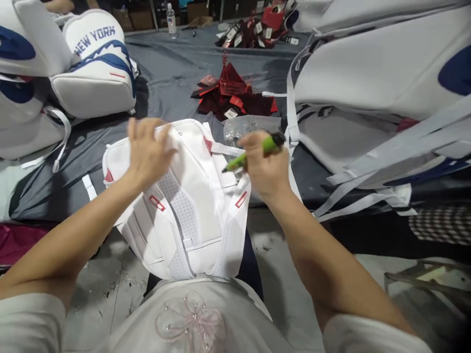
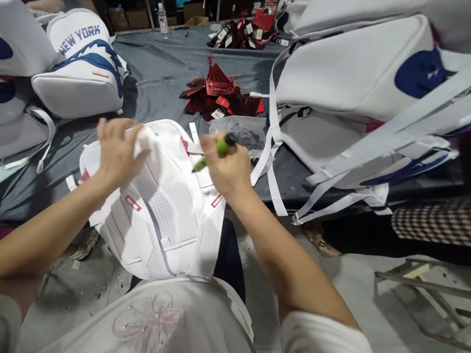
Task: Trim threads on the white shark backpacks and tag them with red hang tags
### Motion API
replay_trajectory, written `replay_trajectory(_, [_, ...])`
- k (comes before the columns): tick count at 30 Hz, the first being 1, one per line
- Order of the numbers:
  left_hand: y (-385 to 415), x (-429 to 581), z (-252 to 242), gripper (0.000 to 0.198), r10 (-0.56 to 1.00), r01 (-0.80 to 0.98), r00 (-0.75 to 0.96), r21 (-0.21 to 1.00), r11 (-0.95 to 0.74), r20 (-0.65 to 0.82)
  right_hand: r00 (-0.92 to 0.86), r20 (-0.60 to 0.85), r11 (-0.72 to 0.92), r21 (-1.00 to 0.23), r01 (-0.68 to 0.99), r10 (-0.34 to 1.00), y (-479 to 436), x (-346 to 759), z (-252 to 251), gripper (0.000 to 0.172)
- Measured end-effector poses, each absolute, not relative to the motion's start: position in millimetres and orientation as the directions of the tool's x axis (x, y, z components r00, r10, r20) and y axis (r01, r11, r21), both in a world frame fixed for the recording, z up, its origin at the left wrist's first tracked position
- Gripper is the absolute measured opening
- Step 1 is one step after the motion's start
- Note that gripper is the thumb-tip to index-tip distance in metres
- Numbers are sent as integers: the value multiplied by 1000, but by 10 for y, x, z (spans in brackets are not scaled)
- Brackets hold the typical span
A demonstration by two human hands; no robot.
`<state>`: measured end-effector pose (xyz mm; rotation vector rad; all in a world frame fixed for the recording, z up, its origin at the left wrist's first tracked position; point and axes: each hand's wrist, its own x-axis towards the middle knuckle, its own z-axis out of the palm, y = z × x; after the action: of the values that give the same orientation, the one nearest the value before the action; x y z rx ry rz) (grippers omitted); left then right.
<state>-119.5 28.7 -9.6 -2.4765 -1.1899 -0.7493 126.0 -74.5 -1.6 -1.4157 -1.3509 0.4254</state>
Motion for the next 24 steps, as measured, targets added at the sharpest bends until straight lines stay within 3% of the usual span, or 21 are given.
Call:
replay_trajectory(3, [177, -827, -224, 45, 420, 501, 831, -162, -850, 363, 302, 91, 38, -983, 178, 949, -1004, 1393, -215, 62])
replay_trajectory(6, [129, -614, -319, 43, 402, 448, 882, -170, -878, 246, 284, -31, -44, -998, 40, 958, -1108, 1290, -382, 49])
replay_trajectory(10, [96, -657, -473, 28, 386, 464, 853, -171, -869, 352, 417, 18, -5, -999, 52, 909, -1018, 1051, -578, 26])
replay_trajectory(15, [31, -770, -695, 21, 232, 437, 771, -228, -870, 593, 480, 132, 19, -972, 233, 868, -859, 873, -778, 28])
replay_trajectory(18, [51, -771, -773, 21, 199, 427, 750, -232, -874, 631, 477, 182, 13, -941, 337, 860, -829, 855, -859, 29])
replay_trajectory(24, [92, -788, -831, 22, 209, 424, 728, -190, -885, 653, 486, 157, -25, -937, 348, 860, -806, 840, -904, 28])
